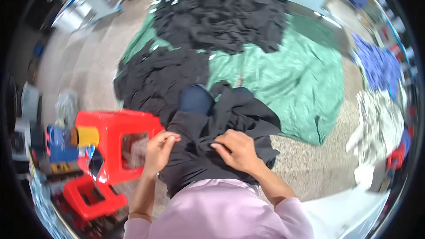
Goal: Inspecting and sorting pieces of black fabric from a large pile on the floor.
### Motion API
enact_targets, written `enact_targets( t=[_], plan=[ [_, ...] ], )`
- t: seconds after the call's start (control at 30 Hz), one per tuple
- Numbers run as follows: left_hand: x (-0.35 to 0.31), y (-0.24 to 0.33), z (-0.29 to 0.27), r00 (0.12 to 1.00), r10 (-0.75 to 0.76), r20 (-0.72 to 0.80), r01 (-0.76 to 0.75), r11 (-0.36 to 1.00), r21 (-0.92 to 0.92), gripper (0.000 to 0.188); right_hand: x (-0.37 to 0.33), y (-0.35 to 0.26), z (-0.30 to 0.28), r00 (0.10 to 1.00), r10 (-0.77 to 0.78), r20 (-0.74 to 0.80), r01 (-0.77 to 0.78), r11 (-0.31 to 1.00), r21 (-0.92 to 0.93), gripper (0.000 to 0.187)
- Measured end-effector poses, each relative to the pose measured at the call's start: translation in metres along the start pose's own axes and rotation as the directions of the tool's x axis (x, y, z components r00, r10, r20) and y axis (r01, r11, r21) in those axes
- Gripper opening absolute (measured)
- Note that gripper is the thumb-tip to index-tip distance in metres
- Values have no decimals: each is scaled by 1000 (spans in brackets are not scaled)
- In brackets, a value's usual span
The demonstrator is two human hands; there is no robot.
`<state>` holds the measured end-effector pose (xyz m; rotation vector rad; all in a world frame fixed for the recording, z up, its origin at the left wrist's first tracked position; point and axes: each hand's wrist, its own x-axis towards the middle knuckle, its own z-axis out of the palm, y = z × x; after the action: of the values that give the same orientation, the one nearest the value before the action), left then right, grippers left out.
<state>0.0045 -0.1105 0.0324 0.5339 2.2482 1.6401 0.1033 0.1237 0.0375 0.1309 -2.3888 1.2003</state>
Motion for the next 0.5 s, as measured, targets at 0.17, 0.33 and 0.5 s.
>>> enact_targets(
  t=[0.17, 0.33, 0.5],
  plan=[
    [69, -6, 58, 694, -406, 595, 315, 914, 256, 51, -24, -17, 0, 999, 27, -38, -30, 995, -92, 16],
    [69, -18, 87, 609, -317, 727, 447, 894, 16, 42, -33, -13, 17, 994, 89, -61, -97, 985, -140, 16],
    [59, 16, 89, 850, -307, 429, 516, 656, -551, 17, -27, 0, 24, 987, 150, 49, -140, 975, -172, 15]
  ],
)
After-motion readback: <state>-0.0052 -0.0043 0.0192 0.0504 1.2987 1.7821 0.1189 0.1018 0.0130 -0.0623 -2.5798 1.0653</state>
